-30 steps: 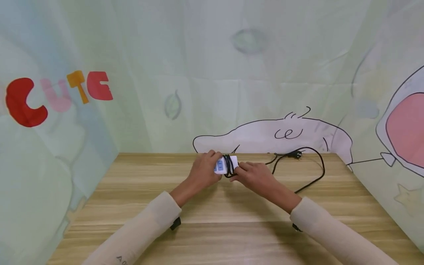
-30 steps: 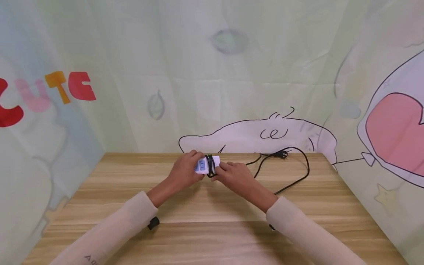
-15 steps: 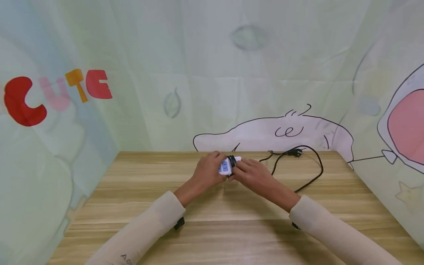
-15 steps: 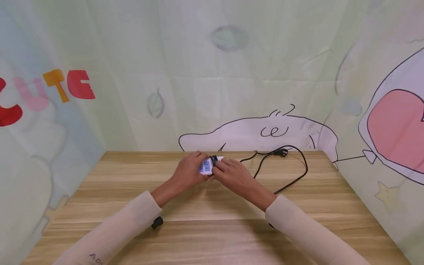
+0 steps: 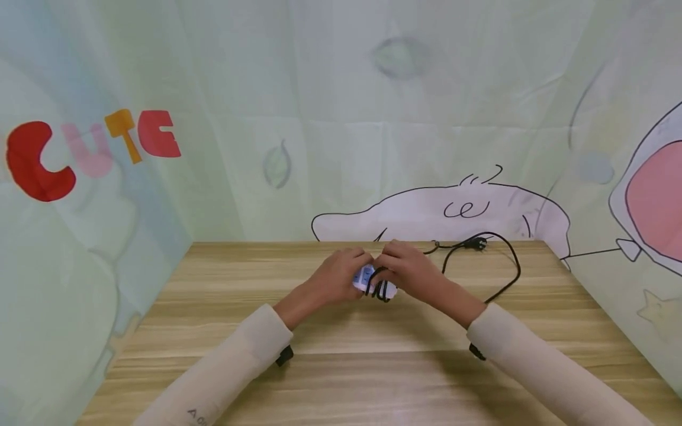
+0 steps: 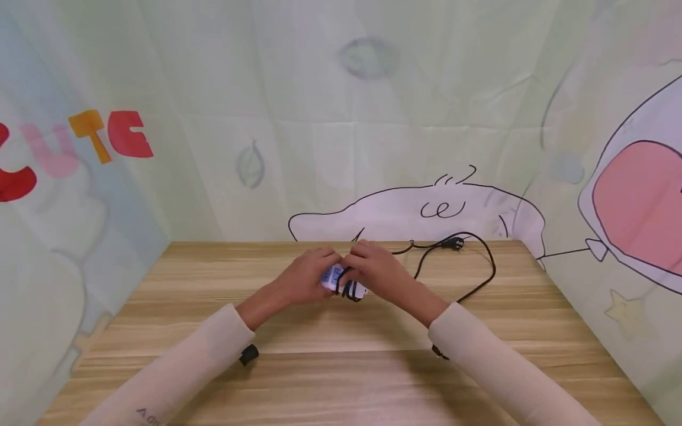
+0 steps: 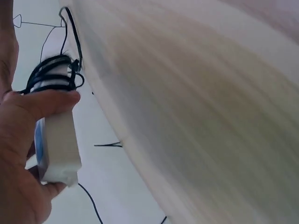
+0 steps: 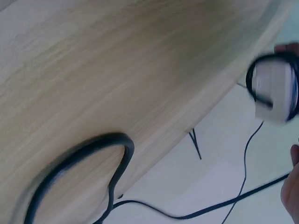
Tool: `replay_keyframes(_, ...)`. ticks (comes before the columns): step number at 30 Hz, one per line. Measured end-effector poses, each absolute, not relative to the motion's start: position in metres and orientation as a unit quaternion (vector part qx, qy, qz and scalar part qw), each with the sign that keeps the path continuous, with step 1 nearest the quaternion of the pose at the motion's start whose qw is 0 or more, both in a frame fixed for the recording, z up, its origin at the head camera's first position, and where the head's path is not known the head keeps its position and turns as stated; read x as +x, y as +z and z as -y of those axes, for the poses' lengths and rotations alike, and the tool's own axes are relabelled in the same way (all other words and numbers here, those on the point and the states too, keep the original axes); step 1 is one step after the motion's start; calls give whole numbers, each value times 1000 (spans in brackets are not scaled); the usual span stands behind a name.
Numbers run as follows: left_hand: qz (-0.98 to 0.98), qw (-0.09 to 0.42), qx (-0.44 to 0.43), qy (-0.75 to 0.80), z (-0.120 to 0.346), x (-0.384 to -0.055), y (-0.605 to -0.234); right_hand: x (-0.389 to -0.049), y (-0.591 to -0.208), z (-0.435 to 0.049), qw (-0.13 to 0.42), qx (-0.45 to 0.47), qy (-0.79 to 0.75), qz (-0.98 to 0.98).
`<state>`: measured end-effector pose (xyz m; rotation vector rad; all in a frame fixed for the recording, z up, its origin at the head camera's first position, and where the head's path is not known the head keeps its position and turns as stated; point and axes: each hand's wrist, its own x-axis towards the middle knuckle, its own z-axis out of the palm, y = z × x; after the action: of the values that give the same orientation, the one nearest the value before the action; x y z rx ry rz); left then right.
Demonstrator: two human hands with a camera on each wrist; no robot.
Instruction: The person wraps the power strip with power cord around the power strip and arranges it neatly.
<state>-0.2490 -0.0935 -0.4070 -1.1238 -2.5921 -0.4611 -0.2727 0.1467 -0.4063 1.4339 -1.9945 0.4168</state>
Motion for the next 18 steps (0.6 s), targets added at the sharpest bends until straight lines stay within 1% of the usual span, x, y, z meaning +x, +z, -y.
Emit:
replay_keyframes(3, 892, 122, -403, -168, 100, -245, -407, -281, -403, -152, 260, 545, 228, 764)
replay_keyframes(7, 892, 84, -402, -189, 101, -242, -411, -287, -399, -161, 153, 521, 304, 783)
replay_keyframes(10, 891, 75, -406, -191, 100, -241, -412, -290, -398, -164, 96, 502, 330, 794)
replay_keyframes(12, 889, 71, -410, -190, 101, -241, -413, -290, -397, -165, 84, 491, 326, 803)
replay_keyframes(18, 883, 60, -419, -203, 104, -240, -412, -290, -398, -164, 74, 452, 320, 829)
